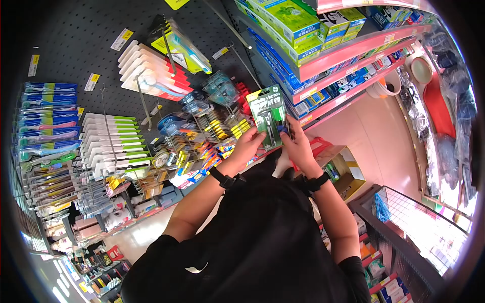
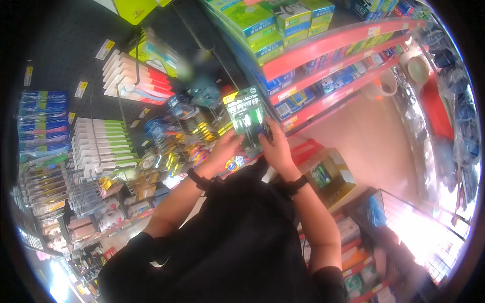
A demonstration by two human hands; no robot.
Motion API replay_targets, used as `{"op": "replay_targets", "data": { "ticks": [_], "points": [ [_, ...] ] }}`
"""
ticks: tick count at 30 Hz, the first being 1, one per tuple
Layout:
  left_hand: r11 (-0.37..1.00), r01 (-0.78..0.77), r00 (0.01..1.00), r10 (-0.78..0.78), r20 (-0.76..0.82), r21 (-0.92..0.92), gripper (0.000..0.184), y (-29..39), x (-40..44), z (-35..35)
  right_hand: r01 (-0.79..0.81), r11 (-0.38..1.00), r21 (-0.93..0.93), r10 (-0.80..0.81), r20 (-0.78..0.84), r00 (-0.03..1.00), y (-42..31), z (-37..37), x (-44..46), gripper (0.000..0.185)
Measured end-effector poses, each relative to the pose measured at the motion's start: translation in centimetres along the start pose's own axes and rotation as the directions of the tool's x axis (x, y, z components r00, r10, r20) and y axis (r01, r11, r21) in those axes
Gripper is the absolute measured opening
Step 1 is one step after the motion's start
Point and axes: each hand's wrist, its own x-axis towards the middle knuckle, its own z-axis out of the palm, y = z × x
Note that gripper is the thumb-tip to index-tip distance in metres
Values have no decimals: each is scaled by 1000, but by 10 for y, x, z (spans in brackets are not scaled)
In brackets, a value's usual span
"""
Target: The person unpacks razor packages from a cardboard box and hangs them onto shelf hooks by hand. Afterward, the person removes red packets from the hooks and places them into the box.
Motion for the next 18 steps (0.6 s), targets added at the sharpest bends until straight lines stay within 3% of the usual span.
{"op": "replay_targets", "data": {
  "ticks": [9,11,18],
  "points": [
    [999,8,1000,-8,-1,37,29,-7,5,-5,9,996,-86,-10,-16,1000,-8,2,-1,52],
    [999,16,1000,-16,3,34,30,-6,3,-4,86,984,-156,-92,-32,995,-4,3,-2,54],
    [999,48,999,-49,9,22,32,-7,-1,3,-40,993,-114,34,-52,998,-12,-1,-12,56]
  ]
}}
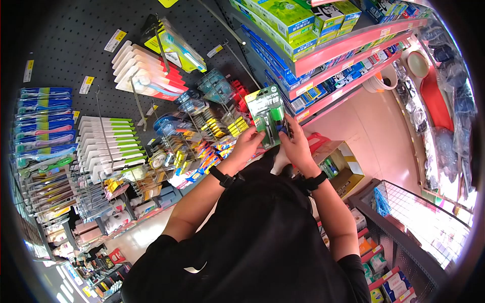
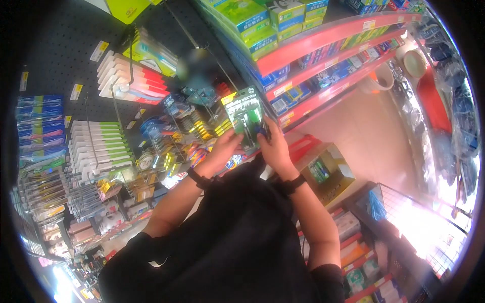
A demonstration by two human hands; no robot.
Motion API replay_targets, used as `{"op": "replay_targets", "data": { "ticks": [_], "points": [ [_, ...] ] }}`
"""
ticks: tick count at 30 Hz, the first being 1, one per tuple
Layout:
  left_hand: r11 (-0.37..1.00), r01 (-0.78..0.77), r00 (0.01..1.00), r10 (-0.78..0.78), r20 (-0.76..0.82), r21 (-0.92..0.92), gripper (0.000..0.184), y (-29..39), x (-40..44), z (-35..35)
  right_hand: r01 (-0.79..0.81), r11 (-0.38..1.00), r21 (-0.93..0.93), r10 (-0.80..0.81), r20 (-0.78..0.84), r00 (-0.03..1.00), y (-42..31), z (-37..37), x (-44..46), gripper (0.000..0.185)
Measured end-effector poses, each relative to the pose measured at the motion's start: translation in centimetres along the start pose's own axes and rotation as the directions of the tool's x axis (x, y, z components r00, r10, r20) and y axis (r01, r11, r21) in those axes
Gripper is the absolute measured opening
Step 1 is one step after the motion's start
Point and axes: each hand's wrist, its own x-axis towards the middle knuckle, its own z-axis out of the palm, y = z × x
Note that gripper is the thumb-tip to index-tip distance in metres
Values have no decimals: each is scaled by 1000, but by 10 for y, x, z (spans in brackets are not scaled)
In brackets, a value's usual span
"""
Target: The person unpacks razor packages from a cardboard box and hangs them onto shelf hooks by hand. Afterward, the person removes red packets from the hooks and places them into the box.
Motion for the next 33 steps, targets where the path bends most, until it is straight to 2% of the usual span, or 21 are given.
{"op": "replay_targets", "data": {
  "ticks": [3,10,12,16,19,21,25,27,28,31,33],
  "points": [
    [1000,-5,1000,5,10,-28,32,0,0,2,-42,999,9,42,-1,999,2,-1,-1,56],
    [999,-17,1000,17,3,-38,32,-4,3,-3,38,999,-33,-38,-7,999,13,6,5,54],
    [1000,-1,1000,1,0,26,31,-4,7,-9,56,998,-29,-56,-5,998,14,10,9,54],
    [1000,2,1000,-2,-16,29,29,2,9,-13,72,997,-8,-72,-47,996,16,19,16,53],
    [1000,-18,997,20,-78,19,24,9,11,-15,78,997,-3,-78,-53,996,21,28,23,53],
    [1000,12,997,-12,-83,5,33,14,14,-19,81,997,-3,-81,-55,995,20,32,29,53],
    [999,39,995,-39,-90,1,38,19,26,-27,30,999,-20,-31,-54,998,14,40,42,53],
    [993,114,975,-118,-188,-33,37,29,26,-21,2,1000,-21,-3,-46,999,12,43,51,53],
    [1000,7,988,-9,-154,-15,39,24,33,-25,-25,1000,-2,25,-35,999,10,45,56,52],
    [997,51,980,-60,-191,-55,43,41,36,-22,-11,999,47,13,-45,999,4,52,69,53],
    [996,55,978,-69,-196,-73,49,35,47,-26,-56,996,-71,51,-76,996,10,59,81,51]
  ]
}}
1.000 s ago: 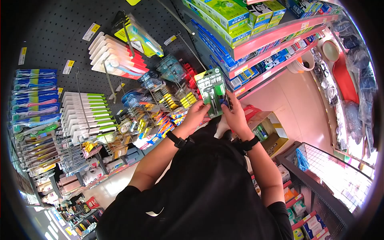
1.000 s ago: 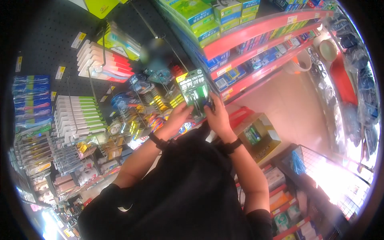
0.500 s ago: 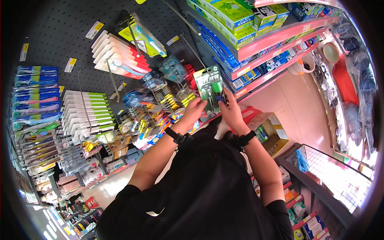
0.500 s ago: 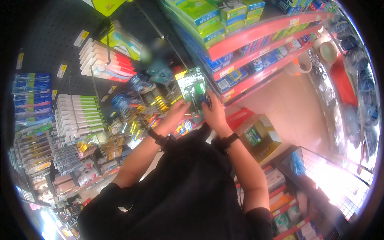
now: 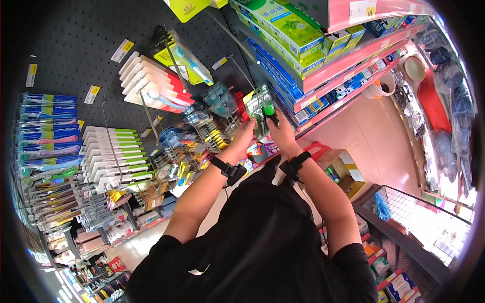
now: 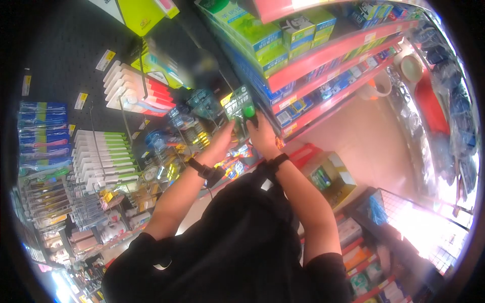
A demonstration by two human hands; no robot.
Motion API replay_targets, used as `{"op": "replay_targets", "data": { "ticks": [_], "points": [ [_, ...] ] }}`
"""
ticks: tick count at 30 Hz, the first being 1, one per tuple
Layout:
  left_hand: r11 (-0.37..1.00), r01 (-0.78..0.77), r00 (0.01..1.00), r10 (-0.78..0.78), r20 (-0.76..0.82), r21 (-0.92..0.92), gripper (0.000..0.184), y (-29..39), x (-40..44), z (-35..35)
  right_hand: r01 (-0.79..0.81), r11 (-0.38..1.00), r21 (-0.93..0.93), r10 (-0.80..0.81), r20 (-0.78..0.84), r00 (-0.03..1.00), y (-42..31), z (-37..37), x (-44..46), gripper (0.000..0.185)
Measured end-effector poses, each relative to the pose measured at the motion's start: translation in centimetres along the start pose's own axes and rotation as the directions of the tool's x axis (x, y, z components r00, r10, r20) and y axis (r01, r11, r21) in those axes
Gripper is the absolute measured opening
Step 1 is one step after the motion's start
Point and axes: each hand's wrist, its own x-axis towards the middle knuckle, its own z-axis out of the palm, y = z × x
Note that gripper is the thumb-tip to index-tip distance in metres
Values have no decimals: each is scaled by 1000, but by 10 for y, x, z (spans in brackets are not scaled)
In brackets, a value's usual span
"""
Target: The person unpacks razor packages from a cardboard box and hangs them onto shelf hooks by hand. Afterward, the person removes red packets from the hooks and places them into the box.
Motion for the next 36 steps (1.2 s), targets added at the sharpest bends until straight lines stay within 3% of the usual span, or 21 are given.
{"op": "replay_targets", "data": {
  "ticks": [6,10,14,16,18,19,24,26,28,31,34,36],
  "points": [
    [993,-110,993,108,-55,-39,50,14,-5,13,-26,999,-19,25,-53,998,4,17,19,44],
    [956,-286,955,279,-101,-62,31,43,-22,19,9,999,-42,-12,-69,998,16,28,27,48],
    [938,-343,939,344,-9,54,32,51,7,-8,5,998,-57,-11,-102,995,6,32,35,50],
    [910,-387,917,396,-37,151,32,61,14,-10,16,996,-92,-29,-138,990,2,37,42,51],
    [883,-449,887,459,-52,141,19,67,27,-13,-17,999,-28,13,-124,992,1,44,51,50],
    [893,-429,890,444,-105,134,20,71,27,-11,-14,1000,-10,13,-155,988,1,50,55,51],
    [890,-420,899,435,-57,176,22,81,46,-19,-16,998,61,33,-288,957,11,82,77,49],
    [912,-404,904,409,-124,64,23,91,42,-12,-6,978,206,63,-272,960,13,89,85,47],
    [901,-402,909,414,-51,164,32,83,73,-35,-15,984,180,61,-249,967,7,85,88,48],
    [925,-369,921,377,-97,96,28,90,87,-40,-40,947,318,83,-123,989,12,96,103,64],
    [922,-385,912,385,-138,32,22,95,98,-43,14,940,342,21,-98,995,27,107,115,68],
    [921,-387,912,389,-126,41,23,97,108,-46,87,963,257,-47,-158,986,27,113,117,72]
  ]
}}
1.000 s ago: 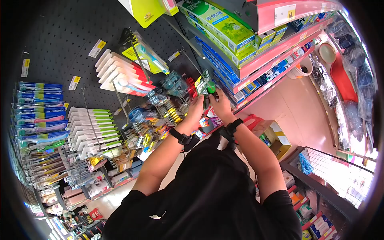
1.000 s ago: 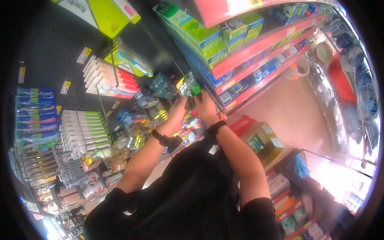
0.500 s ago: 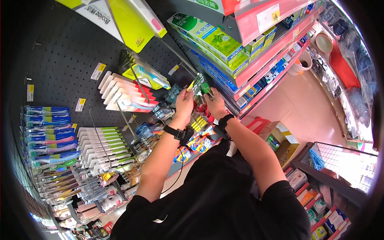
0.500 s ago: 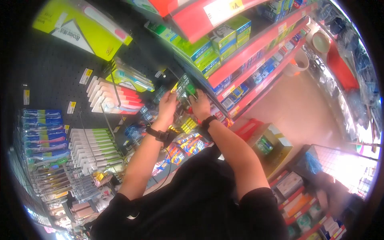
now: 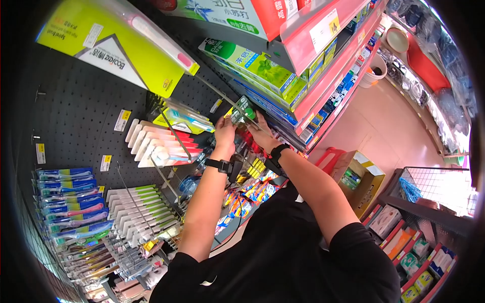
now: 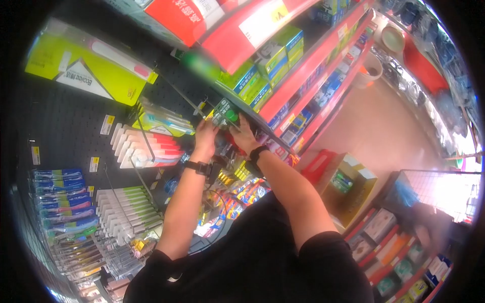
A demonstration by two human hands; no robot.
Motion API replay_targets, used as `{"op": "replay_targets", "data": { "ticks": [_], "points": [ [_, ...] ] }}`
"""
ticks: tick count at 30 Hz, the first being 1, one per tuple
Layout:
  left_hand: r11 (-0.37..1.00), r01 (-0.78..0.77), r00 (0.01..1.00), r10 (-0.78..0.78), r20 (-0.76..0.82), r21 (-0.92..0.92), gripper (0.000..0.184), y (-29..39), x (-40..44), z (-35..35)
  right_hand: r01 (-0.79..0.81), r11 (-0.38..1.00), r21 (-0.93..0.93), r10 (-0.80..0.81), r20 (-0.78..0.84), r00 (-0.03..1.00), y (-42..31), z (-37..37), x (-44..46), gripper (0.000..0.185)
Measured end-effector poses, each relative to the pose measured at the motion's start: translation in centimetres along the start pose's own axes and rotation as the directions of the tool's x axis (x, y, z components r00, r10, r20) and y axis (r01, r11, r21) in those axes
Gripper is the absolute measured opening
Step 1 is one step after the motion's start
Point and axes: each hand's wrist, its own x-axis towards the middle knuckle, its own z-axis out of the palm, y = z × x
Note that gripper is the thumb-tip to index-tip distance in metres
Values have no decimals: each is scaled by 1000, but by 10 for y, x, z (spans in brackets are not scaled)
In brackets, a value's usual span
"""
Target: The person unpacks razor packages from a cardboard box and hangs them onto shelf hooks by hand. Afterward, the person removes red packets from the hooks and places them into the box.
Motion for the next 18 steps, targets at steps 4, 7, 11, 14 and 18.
{"op": "replay_targets", "data": {
  "ticks": [4,7,11,14,18],
  "points": [
    [995,53,993,-61,-99,-82,32,-11,20,-4,-114,957,268,79,137,987,-6,6,7,76],
    [993,25,991,-40,-130,-114,40,-14,27,-11,-91,978,190,61,160,985,-16,9,14,81],
    [993,-20,997,12,-73,-113,45,-23,44,-21,-130,986,107,109,185,977,-38,4,15,81],
    [993,-32,996,22,-86,-116,45,-23,45,-20,-143,977,157,113,188,976,-29,6,13,78],
    [993,-37,999,33,-41,-113,45,-29,50,-28,6,995,104,-14,79,997,-3,-2,-5,65]
  ]
}}
